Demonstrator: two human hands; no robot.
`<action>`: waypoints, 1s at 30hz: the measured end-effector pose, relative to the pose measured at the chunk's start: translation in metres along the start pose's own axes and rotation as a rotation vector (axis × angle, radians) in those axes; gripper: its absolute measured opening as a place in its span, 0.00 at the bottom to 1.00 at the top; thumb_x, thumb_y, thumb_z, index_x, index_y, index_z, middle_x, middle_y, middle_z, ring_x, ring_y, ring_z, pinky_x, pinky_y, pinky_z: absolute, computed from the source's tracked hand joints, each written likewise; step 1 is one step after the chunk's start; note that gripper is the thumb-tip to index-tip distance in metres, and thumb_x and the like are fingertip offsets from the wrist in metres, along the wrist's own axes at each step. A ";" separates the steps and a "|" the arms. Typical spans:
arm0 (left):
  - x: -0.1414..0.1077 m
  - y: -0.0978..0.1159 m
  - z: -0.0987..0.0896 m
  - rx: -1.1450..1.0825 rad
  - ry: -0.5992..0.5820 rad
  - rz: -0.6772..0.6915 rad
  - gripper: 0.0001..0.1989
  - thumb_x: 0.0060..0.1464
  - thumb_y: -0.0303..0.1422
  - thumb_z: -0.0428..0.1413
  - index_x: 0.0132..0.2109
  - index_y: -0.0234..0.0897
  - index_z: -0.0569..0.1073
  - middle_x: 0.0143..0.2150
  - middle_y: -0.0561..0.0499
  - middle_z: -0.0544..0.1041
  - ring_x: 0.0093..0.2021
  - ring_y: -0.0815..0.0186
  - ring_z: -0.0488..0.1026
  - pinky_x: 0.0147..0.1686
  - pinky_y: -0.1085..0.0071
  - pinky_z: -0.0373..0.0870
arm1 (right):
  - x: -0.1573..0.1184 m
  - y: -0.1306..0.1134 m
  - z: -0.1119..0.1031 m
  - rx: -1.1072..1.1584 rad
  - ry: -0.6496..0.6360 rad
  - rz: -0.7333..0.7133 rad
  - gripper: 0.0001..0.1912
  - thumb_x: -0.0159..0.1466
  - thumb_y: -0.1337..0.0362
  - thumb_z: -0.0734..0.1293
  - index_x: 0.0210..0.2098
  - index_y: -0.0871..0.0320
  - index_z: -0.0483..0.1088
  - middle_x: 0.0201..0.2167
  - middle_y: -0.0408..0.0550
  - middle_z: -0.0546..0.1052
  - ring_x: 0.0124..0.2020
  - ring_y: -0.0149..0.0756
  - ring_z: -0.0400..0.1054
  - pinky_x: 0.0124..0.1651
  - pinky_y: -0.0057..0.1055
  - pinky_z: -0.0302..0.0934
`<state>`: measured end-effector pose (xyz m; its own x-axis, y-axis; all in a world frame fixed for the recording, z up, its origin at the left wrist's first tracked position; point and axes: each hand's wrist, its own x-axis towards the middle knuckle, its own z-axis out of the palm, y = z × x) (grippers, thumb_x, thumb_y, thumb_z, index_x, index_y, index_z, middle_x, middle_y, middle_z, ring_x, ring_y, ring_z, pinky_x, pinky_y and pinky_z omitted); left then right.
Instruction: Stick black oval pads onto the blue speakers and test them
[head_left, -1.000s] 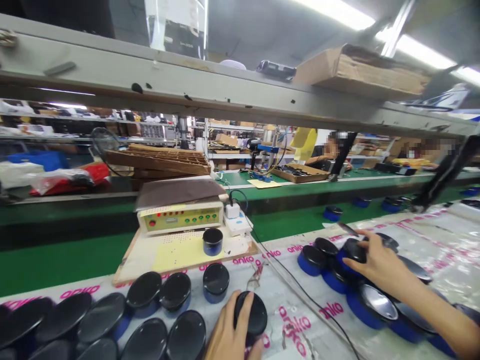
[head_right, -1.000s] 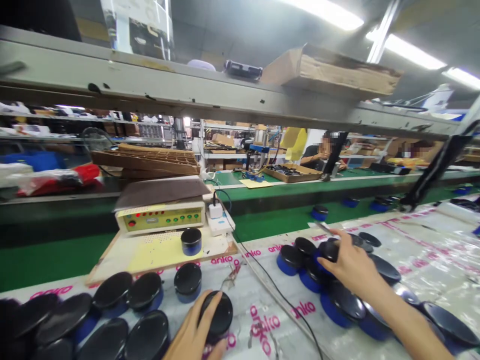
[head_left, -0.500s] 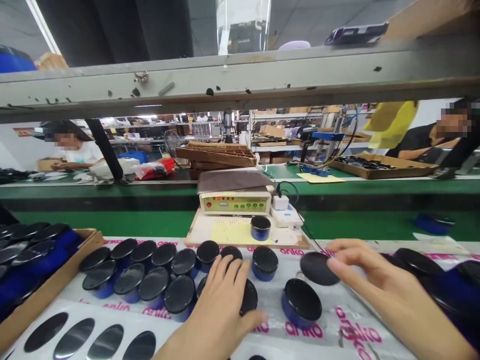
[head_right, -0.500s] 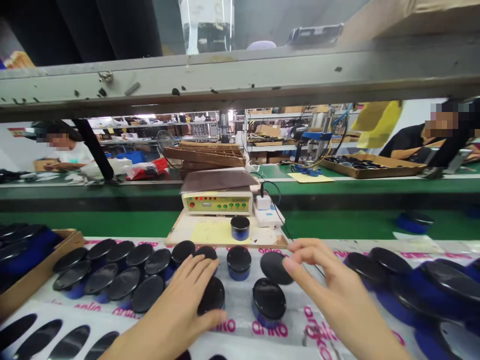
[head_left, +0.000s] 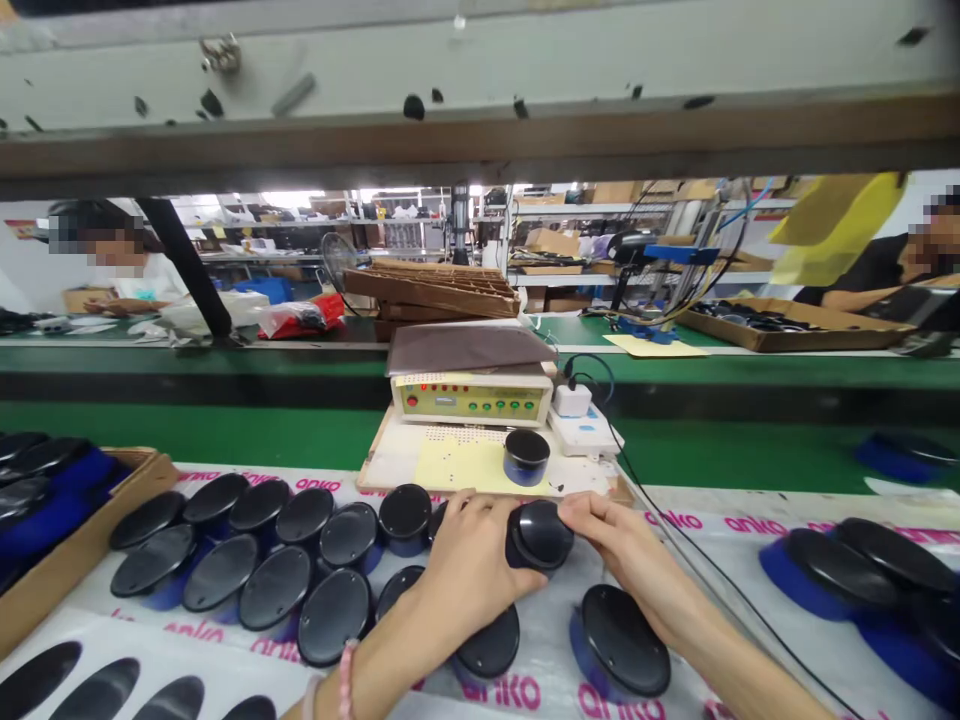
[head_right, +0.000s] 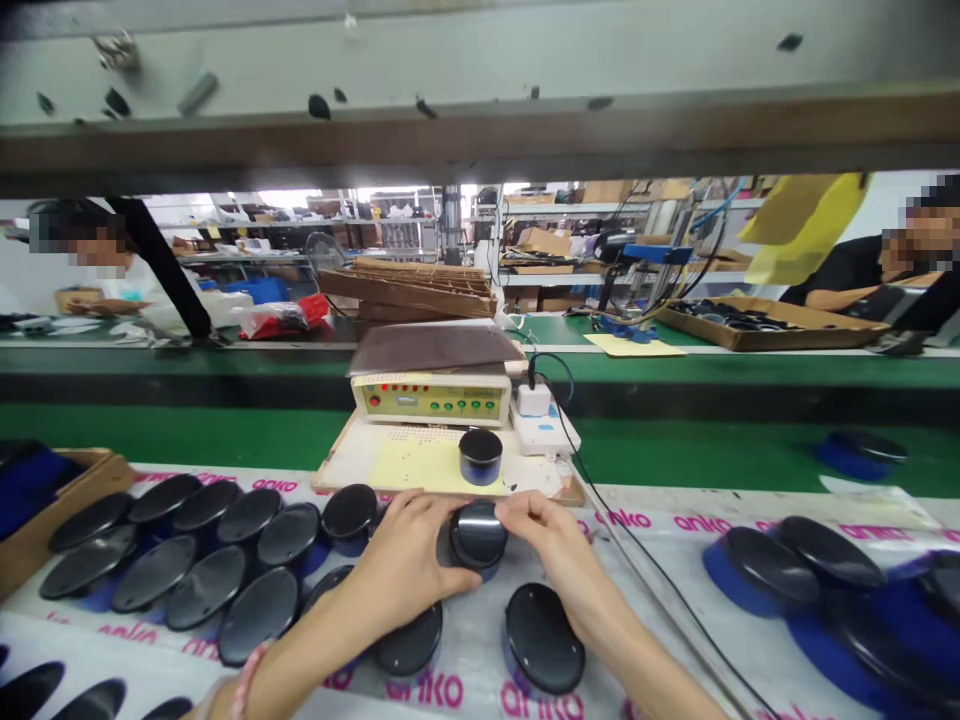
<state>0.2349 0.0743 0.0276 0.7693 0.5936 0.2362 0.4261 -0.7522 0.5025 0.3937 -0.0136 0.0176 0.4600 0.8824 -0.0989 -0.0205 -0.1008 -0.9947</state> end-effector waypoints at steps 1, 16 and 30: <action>0.000 0.000 0.001 -0.003 -0.003 -0.009 0.31 0.37 0.36 0.68 0.51 0.39 0.71 0.49 0.48 0.77 0.52 0.55 0.70 0.55 0.57 0.60 | 0.000 0.000 0.001 -0.008 0.000 0.011 0.16 0.52 0.51 0.70 0.23 0.58 0.70 0.29 0.45 0.72 0.36 0.38 0.64 0.42 0.33 0.57; 0.003 -0.004 0.007 0.039 -0.055 -0.063 0.30 0.36 0.39 0.69 0.47 0.34 0.72 0.45 0.44 0.77 0.50 0.52 0.70 0.55 0.55 0.59 | 0.004 -0.004 0.006 -0.181 0.001 0.005 0.18 0.52 0.49 0.68 0.21 0.57 0.65 0.28 0.44 0.67 0.31 0.35 0.61 0.35 0.29 0.56; 0.001 -0.003 0.007 0.042 -0.078 -0.039 0.27 0.38 0.36 0.68 0.46 0.34 0.71 0.42 0.45 0.78 0.47 0.54 0.71 0.53 0.57 0.59 | 0.004 0.010 0.004 -0.393 -0.024 -0.180 0.14 0.61 0.52 0.63 0.25 0.55 0.63 0.28 0.43 0.67 0.32 0.36 0.62 0.35 0.31 0.57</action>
<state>0.2376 0.0755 0.0202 0.7856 0.6002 0.1506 0.4752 -0.7410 0.4745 0.3918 -0.0090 0.0070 0.4042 0.9120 0.0696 0.3996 -0.1077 -0.9103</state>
